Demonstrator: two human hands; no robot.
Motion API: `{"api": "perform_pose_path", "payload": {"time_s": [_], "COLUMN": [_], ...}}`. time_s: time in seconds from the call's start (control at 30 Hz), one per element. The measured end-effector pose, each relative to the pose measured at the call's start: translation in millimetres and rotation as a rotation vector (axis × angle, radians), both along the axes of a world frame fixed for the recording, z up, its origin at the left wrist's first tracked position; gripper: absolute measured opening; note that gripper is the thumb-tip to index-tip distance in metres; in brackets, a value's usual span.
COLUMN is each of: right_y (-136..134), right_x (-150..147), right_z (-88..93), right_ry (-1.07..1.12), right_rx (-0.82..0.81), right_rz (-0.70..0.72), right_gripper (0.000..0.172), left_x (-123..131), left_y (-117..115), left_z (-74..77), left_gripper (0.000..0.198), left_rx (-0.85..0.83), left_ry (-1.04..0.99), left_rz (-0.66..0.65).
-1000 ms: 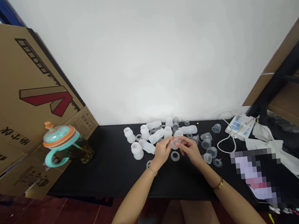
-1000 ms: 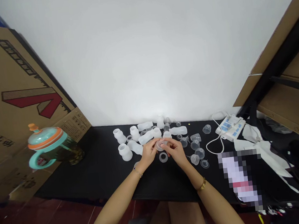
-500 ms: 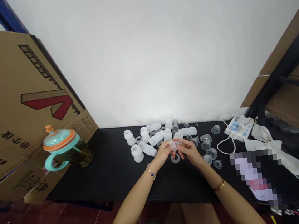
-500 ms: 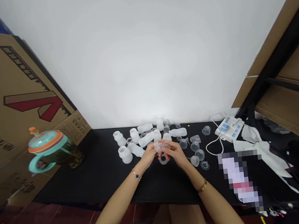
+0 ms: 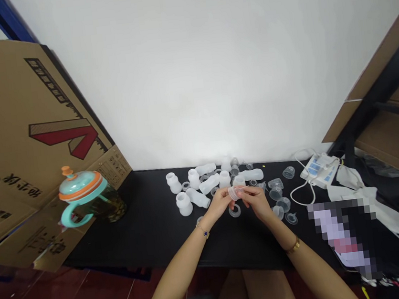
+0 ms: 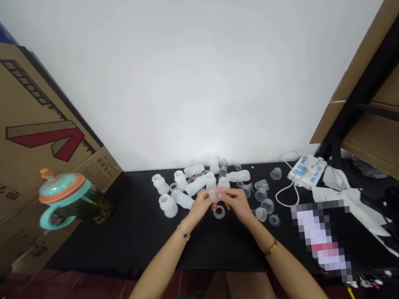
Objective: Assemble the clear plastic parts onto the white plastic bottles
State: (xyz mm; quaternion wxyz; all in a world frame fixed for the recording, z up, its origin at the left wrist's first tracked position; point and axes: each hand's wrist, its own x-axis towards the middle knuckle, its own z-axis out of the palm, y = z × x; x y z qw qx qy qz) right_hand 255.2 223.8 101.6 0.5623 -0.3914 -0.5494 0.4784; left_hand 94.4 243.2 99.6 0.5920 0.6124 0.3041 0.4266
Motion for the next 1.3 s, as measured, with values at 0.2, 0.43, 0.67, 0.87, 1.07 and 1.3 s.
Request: {"api": "perform_pose_path", "payload": {"time_s": [0.2,0.43,0.67,0.87,1.07,1.3], "right_y": [1,2,6,8,9,10], "right_x": [1,1,11,19,17,19], "right_z": [-3.5,-5.4,3.0,15.0,9.2,13.9], "right_ry": [-0.019,-0.004,0.114,0.206,0.146,0.207], "right_rx": [-0.001,-0.006,0.008,0.003,0.016,0.023], "right_rz": [-0.008,-0.008,-0.105,-0.19,-0.167,-0.221], "right_gripper": [0.025,0.023,0.022,0.025,0.029,0.033], "left_x": [0,1,-1,-2,-2,-4], "left_y": [0,2,1,-2,-3,-5], "left_z": [1.1,-2.2,4.1,13.7,16.5,16.4], "left_gripper": [0.036,0.036,0.036,0.038,0.042,0.041], "left_rx": [0.023,0.019,-0.014,-0.03,-0.041,0.012], "left_ry": [-0.034,-0.048,-0.077,-0.102,-0.11,-0.1], "left_rz": [0.047,0.083,0.167,0.29,0.307,0.23]}}
